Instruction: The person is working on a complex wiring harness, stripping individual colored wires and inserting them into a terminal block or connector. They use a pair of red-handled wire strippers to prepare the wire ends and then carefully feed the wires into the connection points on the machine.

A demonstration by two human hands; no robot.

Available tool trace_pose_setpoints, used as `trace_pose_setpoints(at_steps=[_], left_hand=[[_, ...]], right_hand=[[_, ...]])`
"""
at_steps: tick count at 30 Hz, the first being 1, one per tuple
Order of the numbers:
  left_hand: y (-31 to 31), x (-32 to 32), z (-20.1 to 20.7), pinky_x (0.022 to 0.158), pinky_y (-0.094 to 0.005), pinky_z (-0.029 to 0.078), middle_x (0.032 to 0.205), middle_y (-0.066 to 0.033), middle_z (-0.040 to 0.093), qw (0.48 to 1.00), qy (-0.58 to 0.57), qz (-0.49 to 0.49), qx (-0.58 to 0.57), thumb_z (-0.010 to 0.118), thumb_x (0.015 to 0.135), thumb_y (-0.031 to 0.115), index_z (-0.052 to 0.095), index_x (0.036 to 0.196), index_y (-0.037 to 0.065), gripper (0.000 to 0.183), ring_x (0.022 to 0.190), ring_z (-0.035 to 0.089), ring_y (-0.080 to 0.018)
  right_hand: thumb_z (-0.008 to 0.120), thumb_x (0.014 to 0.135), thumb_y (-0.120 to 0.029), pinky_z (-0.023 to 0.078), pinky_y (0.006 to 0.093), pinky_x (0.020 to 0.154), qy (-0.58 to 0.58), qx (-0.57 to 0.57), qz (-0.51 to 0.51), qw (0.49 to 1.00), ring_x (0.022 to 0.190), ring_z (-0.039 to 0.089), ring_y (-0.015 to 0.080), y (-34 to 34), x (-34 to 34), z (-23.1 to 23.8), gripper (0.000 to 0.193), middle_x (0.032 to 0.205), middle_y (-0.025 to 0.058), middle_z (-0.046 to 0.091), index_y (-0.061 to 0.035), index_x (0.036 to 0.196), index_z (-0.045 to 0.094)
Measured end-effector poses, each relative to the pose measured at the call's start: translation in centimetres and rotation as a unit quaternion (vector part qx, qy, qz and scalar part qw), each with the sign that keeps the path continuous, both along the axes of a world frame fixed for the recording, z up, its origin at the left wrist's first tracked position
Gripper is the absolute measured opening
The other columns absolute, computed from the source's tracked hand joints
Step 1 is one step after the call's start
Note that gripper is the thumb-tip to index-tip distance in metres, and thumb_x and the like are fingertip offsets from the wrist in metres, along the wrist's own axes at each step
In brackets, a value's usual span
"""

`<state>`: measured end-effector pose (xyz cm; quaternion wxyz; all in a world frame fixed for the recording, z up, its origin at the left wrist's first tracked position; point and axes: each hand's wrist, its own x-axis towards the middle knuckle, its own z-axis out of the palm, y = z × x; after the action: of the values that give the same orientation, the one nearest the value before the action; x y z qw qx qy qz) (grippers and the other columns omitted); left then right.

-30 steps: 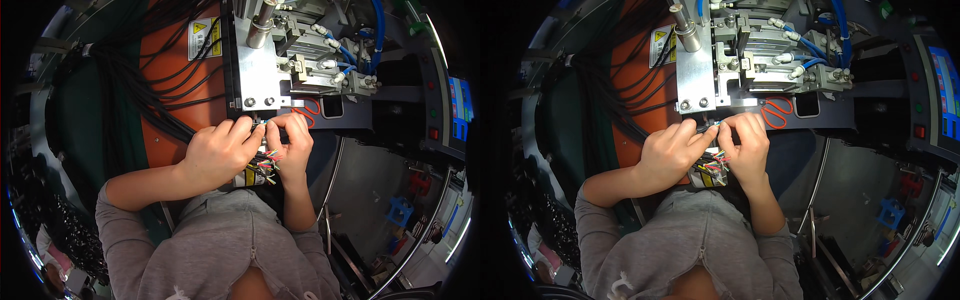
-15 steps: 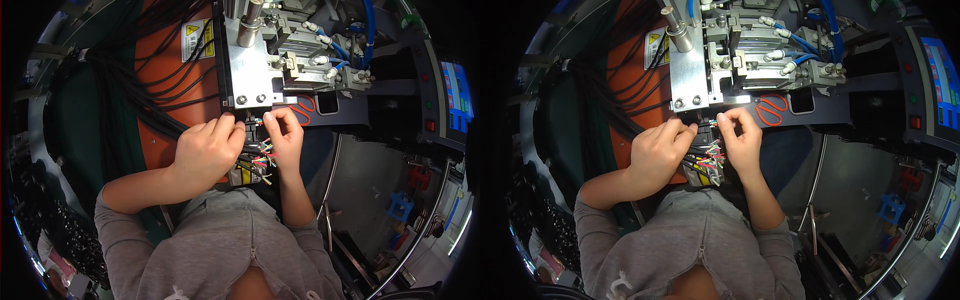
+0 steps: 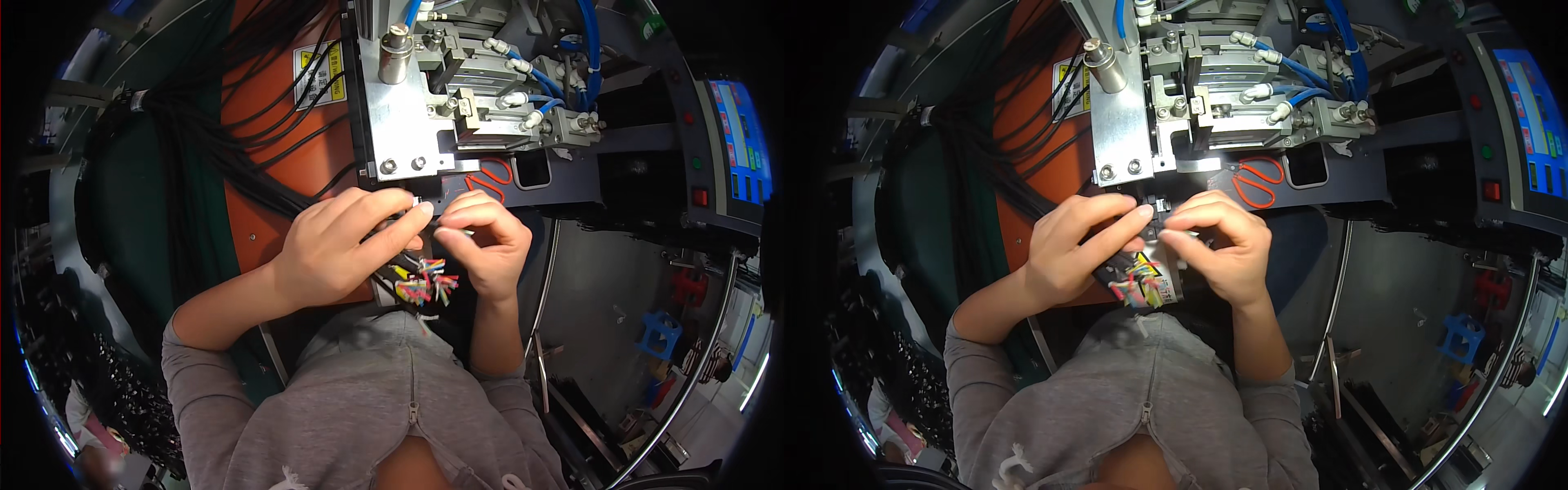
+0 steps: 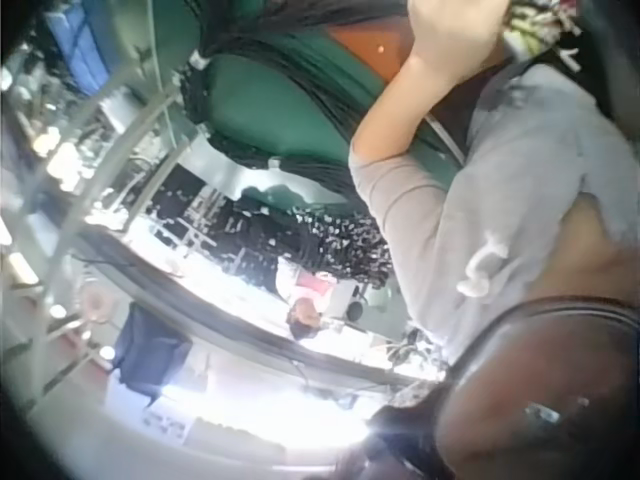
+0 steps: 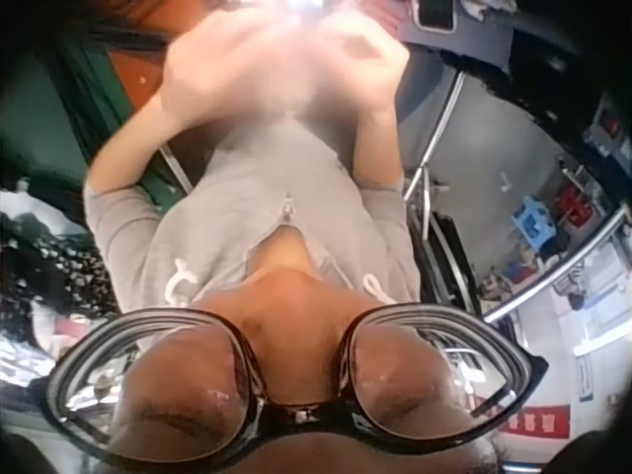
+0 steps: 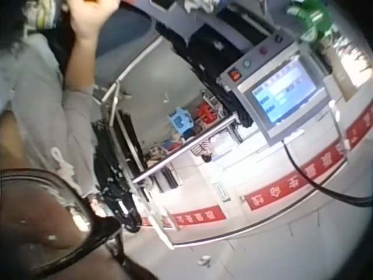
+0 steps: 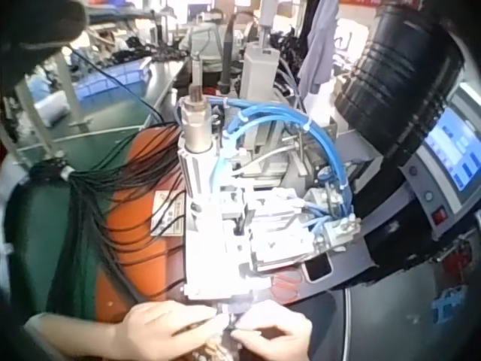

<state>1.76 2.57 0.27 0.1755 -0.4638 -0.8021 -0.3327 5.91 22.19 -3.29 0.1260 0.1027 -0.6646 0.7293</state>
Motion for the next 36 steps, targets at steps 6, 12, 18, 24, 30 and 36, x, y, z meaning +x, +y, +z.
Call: trace_pose_setpoints(at_steps=[6,12,18,24,30,36], left_hand=[[0.2,0.1,0.1,0.051,-0.0294,0.047,0.074,-0.0078,0.061,0.998,-0.038,0.018,0.048,0.072,0.073,0.011,0.066,0.089,0.000,0.020,0.061,0.061,-0.0201],[0.3,0.2,0.0,0.047,-0.0311,0.043,0.070,-0.0049,0.053,0.996,-0.054,0.031,0.060,0.072,0.071,0.011,0.063,0.084,0.002,0.019,0.059,0.057,-0.0190],[0.5,0.5,0.1,0.045,-0.0301,0.041,0.069,-0.0042,0.048,0.997,-0.054,0.054,0.004,0.071,0.070,0.008,0.062,0.083,0.003,0.016,0.058,0.053,-0.0178],[0.3,0.8,-0.1,0.046,-0.0276,0.042,0.069,-0.0026,0.051,0.996,-0.002,0.056,-0.063,0.070,0.067,0.008,0.067,0.091,0.002,0.024,0.058,0.053,-0.0154],[0.5,0.7,-0.8,0.046,-0.0248,0.041,0.069,0.0003,0.052,0.997,0.018,0.051,-0.051,0.067,0.065,0.008,0.069,0.095,0.005,0.030,0.058,0.052,-0.0125],[0.8,1.1,-1.2,0.045,-0.0238,0.040,0.070,0.0019,0.049,0.991,0.044,0.063,-0.113,0.066,0.067,0.009,0.070,0.101,0.009,0.035,0.058,0.047,-0.0107]], right_hand=[[0.075,0.072,0.003,0.049,0.0273,0.067,0.028,-0.024,-0.095,0.995,0.075,0.063,0.0176,-2.5,-0.1,1.3,0.018,0.085,0.0120,0.068,0.0029,0.087,0.067],[0.073,0.073,0.002,0.049,0.0309,0.074,0.107,0.096,-0.071,0.987,0.078,0.063,0.0214,-2.6,-0.9,1.1,0.011,0.084,0.0103,0.069,0.0014,0.082,0.068],[0.079,0.064,0.003,0.049,0.0301,0.065,0.162,0.251,-0.212,0.931,0.071,0.060,0.0222,-2.9,-0.4,1.5,0.019,0.076,0.0096,0.066,-0.0008,0.078,0.067],[0.076,0.072,-0.003,0.045,0.0278,0.061,-0.040,0.242,-0.068,0.967,0.067,0.057,0.0166,-0.5,0.0,2.5,0.012,0.072,0.0052,0.063,-0.0005,0.078,0.065],[0.072,0.078,-0.003,0.045,0.0231,0.063,-0.234,0.003,0.040,0.972,0.069,0.056,0.0090,0.9,0.6,2.1,0.010,0.075,0.0049,0.061,0.0016,0.083,0.065],[0.069,0.079,-0.002,0.048,0.0313,0.065,-0.052,0.243,-0.074,0.966,0.069,0.060,0.0209,-0.1,-0.2,0.4,0.008,0.076,0.0096,0.064,0.0021,0.085,0.065]])
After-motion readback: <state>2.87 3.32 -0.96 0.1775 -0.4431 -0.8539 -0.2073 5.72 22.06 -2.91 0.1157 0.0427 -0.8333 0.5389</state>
